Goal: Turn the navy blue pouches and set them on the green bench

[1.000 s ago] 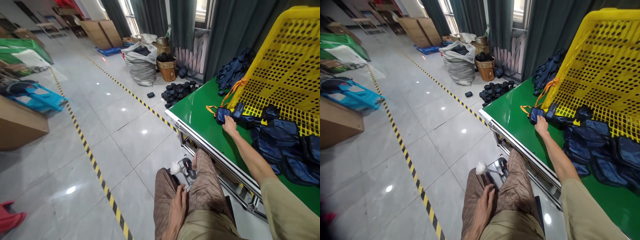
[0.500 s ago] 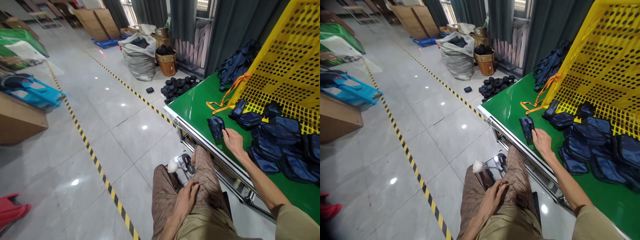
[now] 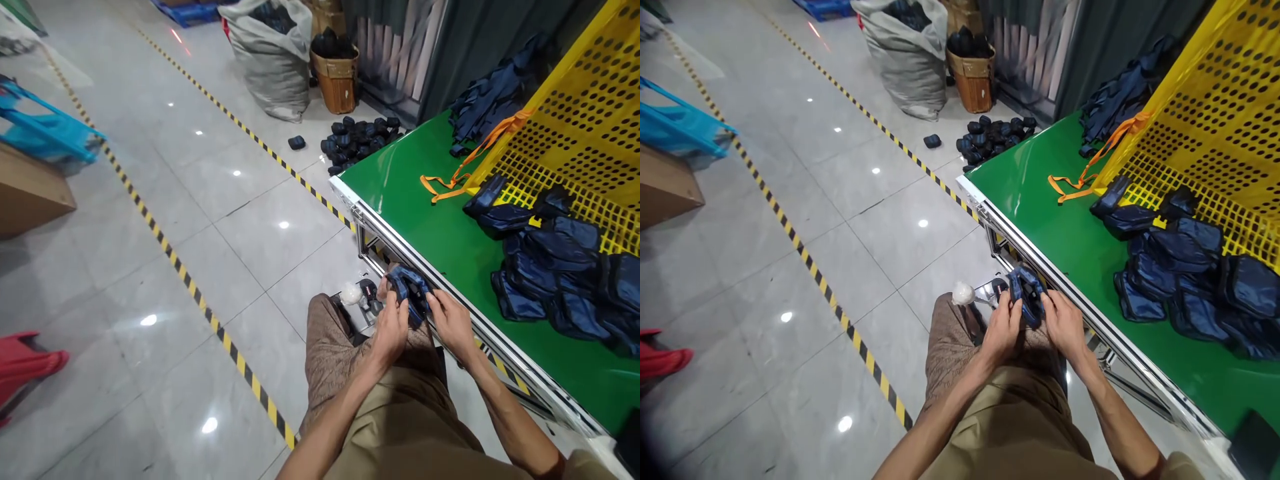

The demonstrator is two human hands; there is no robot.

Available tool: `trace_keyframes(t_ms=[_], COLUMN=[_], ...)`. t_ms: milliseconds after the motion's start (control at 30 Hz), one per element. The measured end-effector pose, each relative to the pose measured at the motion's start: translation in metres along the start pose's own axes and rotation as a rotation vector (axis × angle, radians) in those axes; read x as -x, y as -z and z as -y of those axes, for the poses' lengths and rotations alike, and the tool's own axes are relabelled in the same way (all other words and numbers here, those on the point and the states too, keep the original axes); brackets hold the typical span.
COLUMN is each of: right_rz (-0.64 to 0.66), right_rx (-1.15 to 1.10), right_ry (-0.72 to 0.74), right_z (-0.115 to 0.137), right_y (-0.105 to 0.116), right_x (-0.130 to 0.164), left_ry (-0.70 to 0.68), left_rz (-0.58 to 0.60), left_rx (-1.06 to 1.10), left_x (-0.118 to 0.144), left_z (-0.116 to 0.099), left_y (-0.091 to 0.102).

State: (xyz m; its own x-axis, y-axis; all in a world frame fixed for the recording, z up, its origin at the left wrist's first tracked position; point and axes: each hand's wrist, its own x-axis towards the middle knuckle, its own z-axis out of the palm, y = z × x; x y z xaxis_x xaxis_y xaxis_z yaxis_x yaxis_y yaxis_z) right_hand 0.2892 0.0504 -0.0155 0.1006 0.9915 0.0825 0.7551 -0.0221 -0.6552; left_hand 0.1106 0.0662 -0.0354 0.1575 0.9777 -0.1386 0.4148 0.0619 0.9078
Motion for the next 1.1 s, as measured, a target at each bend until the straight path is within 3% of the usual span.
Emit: trace_keyframes(t_ms=[67,167,267,500,633,800,867,1000,1100], right_rz=[0.009,-0.021,-0.086,-0.312,-0.246,-0.041,0.058,0.232,0.247], right_rx=[-0.038,-0.083,-0.084,-0.238,-0.174,0.021,0.052,0.005,-0.065], right_ry=[-0.126,-0.181,-0.244,-0.279,-0.045,0.545,0.690,0.808,0.689], right_z=[0.006,0.020,0.024,-0.002,0.034,0.110,0.132,0.160,0.168], right_y=[-0.007,-0.017,-0.020,0.013,0.032,0.015,0.005,0.001,0.000], right_x=[0.000,-0.001,-0.010,-0.043,-0.029,-0.006,-0.004,-0.014,-0.034], left_ry=[-0.136,-0.379,-0.472,-0.159,0.131,0.203,0.176,0.115,0.148], left_rz=[0.017,0.013,0.003,0.175,-0.085,-0.392,-0.505,-0.705,-0.757], left_rx=[-0.135,-0.222,-0.170,0.381,0.667,0.639,0.546,0.443,0.415], left_x=[0.008,0.016,0.021,0.039,0.040,0.048,0.050,0.044,0.035], left_z=[0.009,0.015,0.008,-0.015,-0.023,-0.045,-0.046,-0.023,0.007], left_y=[-0.007,-0.012,-0.002,0.056,0.071,0.083,0.089,0.108,0.123])
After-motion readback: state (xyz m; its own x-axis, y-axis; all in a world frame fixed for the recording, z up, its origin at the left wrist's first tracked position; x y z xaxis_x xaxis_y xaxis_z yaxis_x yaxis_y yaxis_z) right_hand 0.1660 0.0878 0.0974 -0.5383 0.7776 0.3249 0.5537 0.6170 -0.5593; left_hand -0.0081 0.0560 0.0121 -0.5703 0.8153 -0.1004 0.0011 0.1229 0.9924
